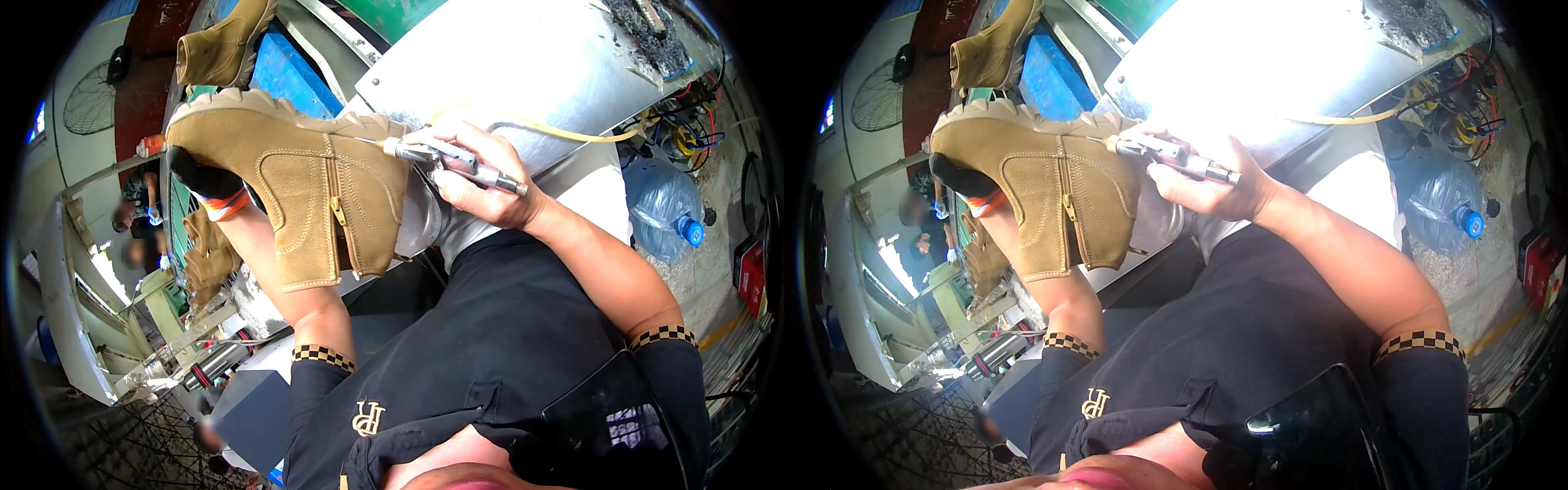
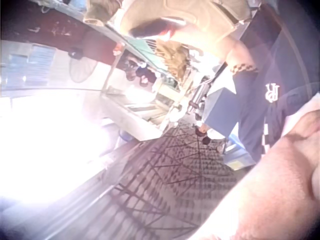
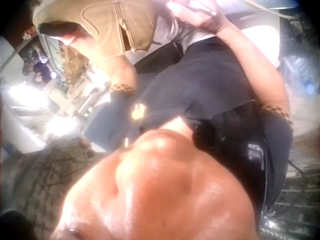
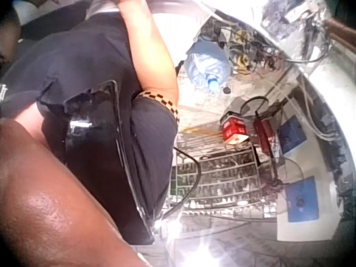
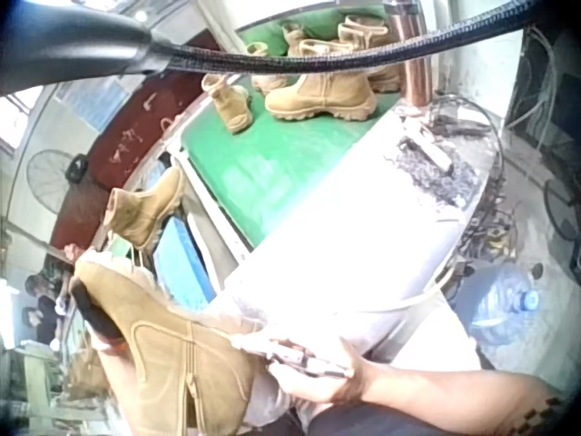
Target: The person cleans boots by hand and with a pressurized air tool, turning them over to work on the sides, soles, and heels before placing them back on a conveyor.
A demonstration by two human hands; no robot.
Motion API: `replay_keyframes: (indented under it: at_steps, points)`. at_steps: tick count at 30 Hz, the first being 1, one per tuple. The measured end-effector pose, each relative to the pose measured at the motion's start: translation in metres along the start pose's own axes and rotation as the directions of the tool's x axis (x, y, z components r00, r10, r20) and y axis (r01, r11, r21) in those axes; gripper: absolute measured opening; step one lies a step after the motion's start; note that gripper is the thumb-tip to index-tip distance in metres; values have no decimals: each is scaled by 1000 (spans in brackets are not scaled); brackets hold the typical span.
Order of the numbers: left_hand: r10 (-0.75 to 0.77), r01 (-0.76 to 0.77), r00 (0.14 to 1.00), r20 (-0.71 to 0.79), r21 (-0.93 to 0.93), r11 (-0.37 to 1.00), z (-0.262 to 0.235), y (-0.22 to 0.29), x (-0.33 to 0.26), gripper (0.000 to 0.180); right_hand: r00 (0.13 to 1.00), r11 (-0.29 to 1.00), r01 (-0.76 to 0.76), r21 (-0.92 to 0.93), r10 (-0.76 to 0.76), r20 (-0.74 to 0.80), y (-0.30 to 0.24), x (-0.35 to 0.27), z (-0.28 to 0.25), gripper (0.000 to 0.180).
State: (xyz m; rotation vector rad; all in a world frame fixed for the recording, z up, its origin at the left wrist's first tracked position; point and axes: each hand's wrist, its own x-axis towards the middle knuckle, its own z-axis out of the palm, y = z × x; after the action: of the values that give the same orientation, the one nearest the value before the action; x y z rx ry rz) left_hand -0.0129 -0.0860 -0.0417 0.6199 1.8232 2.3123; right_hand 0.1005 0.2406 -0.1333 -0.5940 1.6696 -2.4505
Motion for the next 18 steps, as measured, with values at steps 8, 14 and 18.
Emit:
replay_keyframes:
  at_steps: [8, 14, 18]
  points:
    - [38, -3, 860, -509, 70, 998, 21, -2, -51, 66, 987, 969, -153, 192, 158, -10, -3, -13, -1, 34]
    - [-156, 4, 727, -668, -223, 975, 61, -10, -94, 79, 989, 981, -128, 143, 137, -55, 4, -9, 6, 25]
    - [-196, 181, 631, -751, -103, 978, 41, -2, -138, 77, 994, 994, -61, 95, 69, -83, 13, -1, 18, 22]
